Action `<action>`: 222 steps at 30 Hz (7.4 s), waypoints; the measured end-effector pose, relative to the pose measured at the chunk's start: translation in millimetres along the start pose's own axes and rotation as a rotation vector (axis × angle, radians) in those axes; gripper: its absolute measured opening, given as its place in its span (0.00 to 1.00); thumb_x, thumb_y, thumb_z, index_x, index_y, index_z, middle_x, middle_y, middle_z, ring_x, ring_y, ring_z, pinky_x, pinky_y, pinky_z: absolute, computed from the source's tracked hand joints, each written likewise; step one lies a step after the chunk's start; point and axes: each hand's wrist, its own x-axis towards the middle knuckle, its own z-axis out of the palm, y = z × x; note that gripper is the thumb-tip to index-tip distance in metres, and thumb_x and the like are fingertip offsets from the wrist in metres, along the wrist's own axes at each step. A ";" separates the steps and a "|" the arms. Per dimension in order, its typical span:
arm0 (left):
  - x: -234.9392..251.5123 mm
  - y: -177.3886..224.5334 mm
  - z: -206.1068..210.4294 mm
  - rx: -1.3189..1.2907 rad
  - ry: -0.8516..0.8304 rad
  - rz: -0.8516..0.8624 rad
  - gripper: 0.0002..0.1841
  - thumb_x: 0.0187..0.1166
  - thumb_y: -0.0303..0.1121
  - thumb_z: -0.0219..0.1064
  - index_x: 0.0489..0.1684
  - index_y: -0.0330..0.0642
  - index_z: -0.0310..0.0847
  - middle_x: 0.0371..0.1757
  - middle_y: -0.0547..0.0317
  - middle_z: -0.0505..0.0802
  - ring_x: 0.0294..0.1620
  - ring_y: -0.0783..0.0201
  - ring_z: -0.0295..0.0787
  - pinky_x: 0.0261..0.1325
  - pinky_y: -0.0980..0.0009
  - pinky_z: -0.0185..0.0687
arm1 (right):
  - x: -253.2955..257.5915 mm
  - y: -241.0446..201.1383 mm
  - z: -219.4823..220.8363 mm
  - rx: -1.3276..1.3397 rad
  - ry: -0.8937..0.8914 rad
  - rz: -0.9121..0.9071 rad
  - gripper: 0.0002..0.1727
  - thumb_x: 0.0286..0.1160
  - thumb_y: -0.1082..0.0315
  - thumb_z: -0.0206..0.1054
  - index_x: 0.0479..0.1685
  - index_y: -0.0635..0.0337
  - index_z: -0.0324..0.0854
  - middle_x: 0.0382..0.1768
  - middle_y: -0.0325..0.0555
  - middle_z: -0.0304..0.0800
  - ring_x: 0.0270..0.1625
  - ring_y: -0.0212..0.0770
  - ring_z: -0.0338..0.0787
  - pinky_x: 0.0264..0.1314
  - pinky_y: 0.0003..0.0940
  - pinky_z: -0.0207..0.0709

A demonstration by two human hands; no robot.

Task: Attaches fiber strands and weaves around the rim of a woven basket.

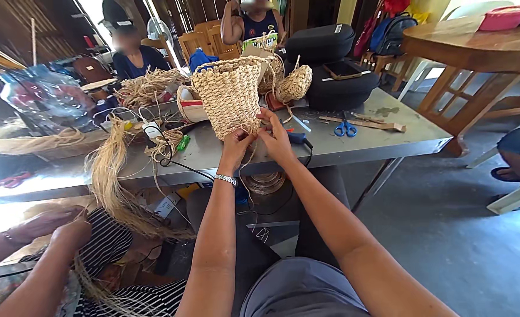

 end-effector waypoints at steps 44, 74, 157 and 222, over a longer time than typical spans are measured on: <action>-1.9 3.5 1.7 0.119 0.008 0.099 0.10 0.79 0.33 0.72 0.29 0.39 0.81 0.25 0.65 0.83 0.27 0.73 0.78 0.38 0.73 0.78 | -7.2 -2.8 5.0 0.024 0.223 0.043 0.11 0.82 0.69 0.67 0.56 0.68 0.85 0.42 0.50 0.93 0.41 0.35 0.93 0.51 0.32 0.88; -29.8 17.1 2.4 0.107 0.016 0.053 0.09 0.83 0.34 0.68 0.32 0.43 0.79 0.28 0.63 0.82 0.27 0.72 0.76 0.36 0.74 0.76 | -9.3 -2.9 6.5 0.057 0.228 -0.013 0.16 0.85 0.70 0.64 0.66 0.69 0.81 0.48 0.54 0.94 0.44 0.39 0.95 0.53 0.36 0.91; -2.1 2.3 2.3 -0.172 0.164 0.051 0.03 0.76 0.25 0.73 0.35 0.38 0.85 0.30 0.64 0.90 0.28 0.74 0.83 0.35 0.76 0.81 | -8.8 -5.3 10.2 -0.169 0.063 0.002 0.10 0.77 0.72 0.69 0.52 0.68 0.87 0.46 0.54 0.92 0.43 0.40 0.93 0.50 0.33 0.88; -3.1 4.1 2.5 -0.263 0.092 0.057 0.06 0.84 0.25 0.63 0.37 0.39 0.83 0.30 0.64 0.90 0.31 0.71 0.87 0.43 0.72 0.87 | -12.7 -7.9 14.4 -0.226 0.102 -0.032 0.18 0.71 0.72 0.74 0.59 0.70 0.81 0.44 0.57 0.92 0.41 0.46 0.94 0.49 0.41 0.89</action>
